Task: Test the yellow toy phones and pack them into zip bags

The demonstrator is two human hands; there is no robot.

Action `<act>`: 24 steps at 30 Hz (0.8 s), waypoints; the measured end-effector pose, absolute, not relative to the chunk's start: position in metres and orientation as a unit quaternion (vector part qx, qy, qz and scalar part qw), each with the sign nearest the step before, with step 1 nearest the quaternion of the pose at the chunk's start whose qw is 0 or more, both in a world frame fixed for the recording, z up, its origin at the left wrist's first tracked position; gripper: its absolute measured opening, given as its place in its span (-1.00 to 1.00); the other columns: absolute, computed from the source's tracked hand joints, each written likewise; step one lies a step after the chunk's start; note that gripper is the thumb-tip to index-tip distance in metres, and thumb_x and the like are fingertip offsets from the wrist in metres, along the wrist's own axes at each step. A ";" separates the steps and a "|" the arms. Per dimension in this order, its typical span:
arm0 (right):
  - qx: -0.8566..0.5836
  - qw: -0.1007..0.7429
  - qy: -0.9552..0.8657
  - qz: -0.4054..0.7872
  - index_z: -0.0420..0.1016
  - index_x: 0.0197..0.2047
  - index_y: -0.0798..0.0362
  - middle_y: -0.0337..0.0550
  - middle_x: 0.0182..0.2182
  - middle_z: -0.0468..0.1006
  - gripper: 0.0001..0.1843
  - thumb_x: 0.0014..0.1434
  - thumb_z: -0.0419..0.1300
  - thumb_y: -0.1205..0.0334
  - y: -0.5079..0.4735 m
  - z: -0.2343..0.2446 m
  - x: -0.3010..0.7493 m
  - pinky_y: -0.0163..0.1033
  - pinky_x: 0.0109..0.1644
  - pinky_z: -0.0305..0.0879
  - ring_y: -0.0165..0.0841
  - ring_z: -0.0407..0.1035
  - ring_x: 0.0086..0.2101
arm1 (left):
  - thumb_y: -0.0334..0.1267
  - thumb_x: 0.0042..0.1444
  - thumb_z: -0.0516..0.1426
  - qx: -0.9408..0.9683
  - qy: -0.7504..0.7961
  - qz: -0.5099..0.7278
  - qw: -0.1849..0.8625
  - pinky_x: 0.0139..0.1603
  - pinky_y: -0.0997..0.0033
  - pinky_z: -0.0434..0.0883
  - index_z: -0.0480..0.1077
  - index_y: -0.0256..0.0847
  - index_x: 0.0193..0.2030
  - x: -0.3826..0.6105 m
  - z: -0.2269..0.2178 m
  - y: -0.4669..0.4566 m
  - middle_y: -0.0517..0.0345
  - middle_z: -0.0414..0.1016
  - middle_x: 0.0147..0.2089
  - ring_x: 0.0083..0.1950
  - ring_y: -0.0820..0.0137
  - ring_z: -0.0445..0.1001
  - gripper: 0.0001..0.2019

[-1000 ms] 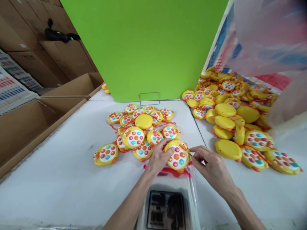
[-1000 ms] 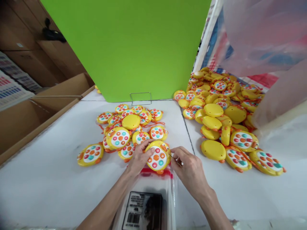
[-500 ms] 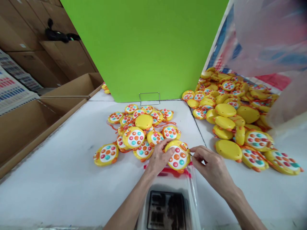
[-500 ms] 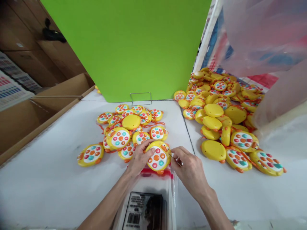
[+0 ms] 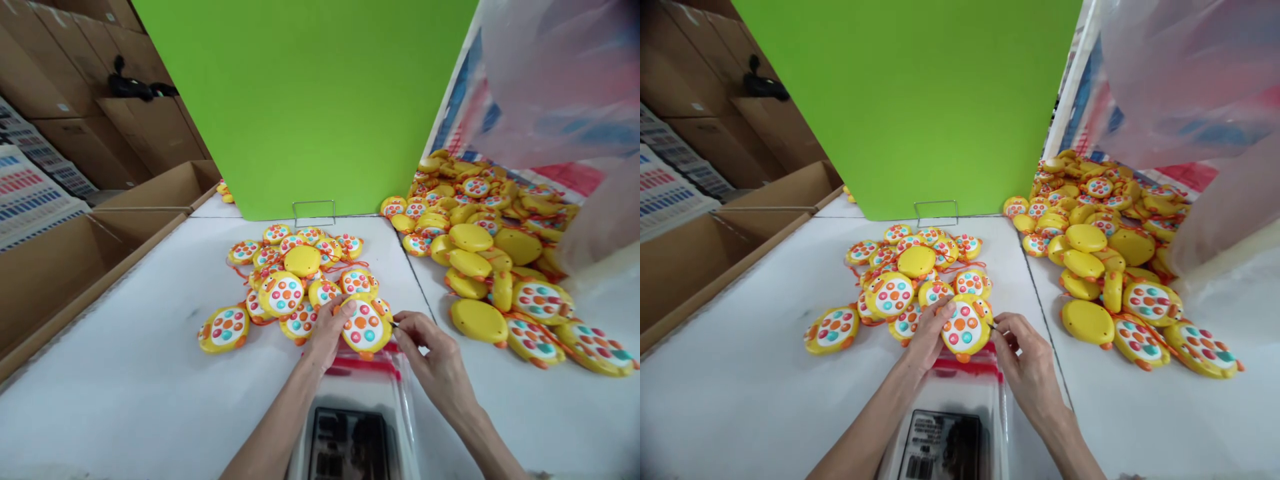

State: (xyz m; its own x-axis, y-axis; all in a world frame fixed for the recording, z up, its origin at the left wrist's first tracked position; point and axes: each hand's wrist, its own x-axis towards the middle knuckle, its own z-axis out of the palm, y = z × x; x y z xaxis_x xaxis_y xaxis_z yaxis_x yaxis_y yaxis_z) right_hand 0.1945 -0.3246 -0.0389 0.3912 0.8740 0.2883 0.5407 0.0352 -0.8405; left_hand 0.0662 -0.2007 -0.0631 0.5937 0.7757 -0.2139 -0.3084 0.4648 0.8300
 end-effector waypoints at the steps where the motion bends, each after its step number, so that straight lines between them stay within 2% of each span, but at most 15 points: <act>1: -0.673 0.491 -0.525 0.174 0.28 -0.40 0.02 -0.12 -0.24 0.41 -0.87 0.20 0.04 0.26 -0.325 -0.039 0.194 -0.30 -0.29 0.29 -0.33 0.36 -0.26 | -0.14 -0.06 0.26 0.381 0.291 0.336 0.811 -0.16 0.35 0.41 0.40 -0.29 -0.22 0.066 -0.061 -0.201 0.05 0.55 -0.30 -0.22 0.28 0.52 -0.69; 4: -0.676 0.485 -0.523 0.185 0.29 -0.43 0.02 -0.12 -0.24 0.41 -0.86 0.18 0.05 0.27 -0.325 -0.037 0.191 -0.31 -0.31 0.30 -0.33 0.37 -0.28 | -0.12 -0.03 0.24 0.344 0.291 0.330 0.830 -0.13 0.32 0.42 0.41 -0.30 -0.23 0.067 -0.058 -0.203 0.02 0.55 -0.26 -0.19 0.26 0.52 -0.70; 11: -0.676 0.479 -0.531 0.178 0.29 -0.42 0.03 -0.17 -0.25 0.42 -0.88 0.17 0.06 0.32 -0.323 -0.039 0.188 -0.34 -0.46 0.24 -0.50 0.25 -0.54 | -0.18 -0.08 0.26 0.282 0.317 0.306 0.852 -0.12 0.25 0.45 0.40 -0.27 -0.23 0.067 -0.056 -0.204 0.00 0.55 -0.22 -0.16 0.21 0.52 -0.71; 17: -0.676 0.474 -0.534 0.181 0.29 -0.41 0.03 -0.17 -0.27 0.43 -0.89 0.17 0.05 0.32 -0.323 -0.044 0.188 -0.34 -0.46 0.23 -0.48 0.26 -0.53 | -0.30 -0.17 0.27 0.285 0.327 0.315 0.844 -0.11 0.24 0.45 0.40 -0.26 -0.20 0.067 -0.059 -0.201 0.02 0.56 -0.23 -0.14 0.19 0.51 -0.68; 24: -0.676 0.479 -0.526 0.192 0.28 -0.40 0.02 -0.17 -0.31 0.42 -0.89 0.18 0.04 0.30 -0.323 -0.046 0.186 -0.34 -0.44 0.22 -0.44 0.28 -0.49 | -0.27 -0.16 0.25 0.286 0.330 0.303 0.847 -0.14 0.23 0.45 0.39 -0.27 -0.11 0.067 -0.060 -0.200 -0.01 0.56 -0.22 -0.16 0.18 0.52 -0.60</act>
State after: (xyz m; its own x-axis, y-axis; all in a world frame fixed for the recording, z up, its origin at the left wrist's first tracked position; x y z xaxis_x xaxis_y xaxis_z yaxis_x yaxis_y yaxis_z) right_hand 0.1863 -0.3231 -0.0458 0.3719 0.8955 0.2446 0.5268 0.0134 -0.8499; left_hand 0.0666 -0.2002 -0.0599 0.5994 0.7017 -0.3851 -0.3246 0.6529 0.6844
